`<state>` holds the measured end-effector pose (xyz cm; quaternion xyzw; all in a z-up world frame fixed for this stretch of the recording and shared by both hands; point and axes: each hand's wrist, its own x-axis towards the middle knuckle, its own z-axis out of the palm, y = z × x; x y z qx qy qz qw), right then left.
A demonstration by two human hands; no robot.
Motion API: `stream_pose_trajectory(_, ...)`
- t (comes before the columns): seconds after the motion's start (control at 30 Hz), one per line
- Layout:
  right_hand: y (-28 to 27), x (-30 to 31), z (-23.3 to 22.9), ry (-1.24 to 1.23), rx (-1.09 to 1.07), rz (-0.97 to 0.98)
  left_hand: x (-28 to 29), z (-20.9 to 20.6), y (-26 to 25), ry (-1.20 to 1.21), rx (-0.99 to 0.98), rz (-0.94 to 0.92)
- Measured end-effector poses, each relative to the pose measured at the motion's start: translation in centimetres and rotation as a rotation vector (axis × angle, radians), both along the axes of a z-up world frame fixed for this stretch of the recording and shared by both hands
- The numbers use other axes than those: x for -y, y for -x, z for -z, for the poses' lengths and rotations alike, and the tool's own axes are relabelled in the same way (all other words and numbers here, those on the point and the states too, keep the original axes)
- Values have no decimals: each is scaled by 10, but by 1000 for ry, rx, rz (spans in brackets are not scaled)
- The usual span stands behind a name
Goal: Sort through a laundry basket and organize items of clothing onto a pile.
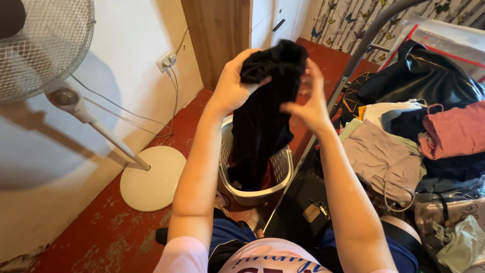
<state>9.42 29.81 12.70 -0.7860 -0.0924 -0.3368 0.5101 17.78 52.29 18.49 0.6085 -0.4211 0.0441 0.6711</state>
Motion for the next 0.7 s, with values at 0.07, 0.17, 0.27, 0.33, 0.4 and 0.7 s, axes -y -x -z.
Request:
stream_pose_trajectory(0.07, -12, 10, 39, 69, -153, -111, -10, -12, 6, -30, 31, 93)
stream_pose_trajectory(0.17, -13, 23, 84, 87, -457, -218, -25, -27, 18, -148, 84, 174)
stream_pose_trajectory(0.27, 4, 35, 90, 25, -666, -185, -45, -39, 30, -322, 94, 116)
stream_pose_trajectory(0.33, 23, 41, 75, 8, -723, -150, -59, -45, 32, -411, 84, 77)
stream_pose_trajectory(0.4, 48, 44, 53, -38, -781, -224, -71, -49, 28, -464, 110, 141)
stream_pose_trajectory(0.7, 11, 82, 136, -1216, -561, -596, 22, 87, -30, 405, -1106, 719)
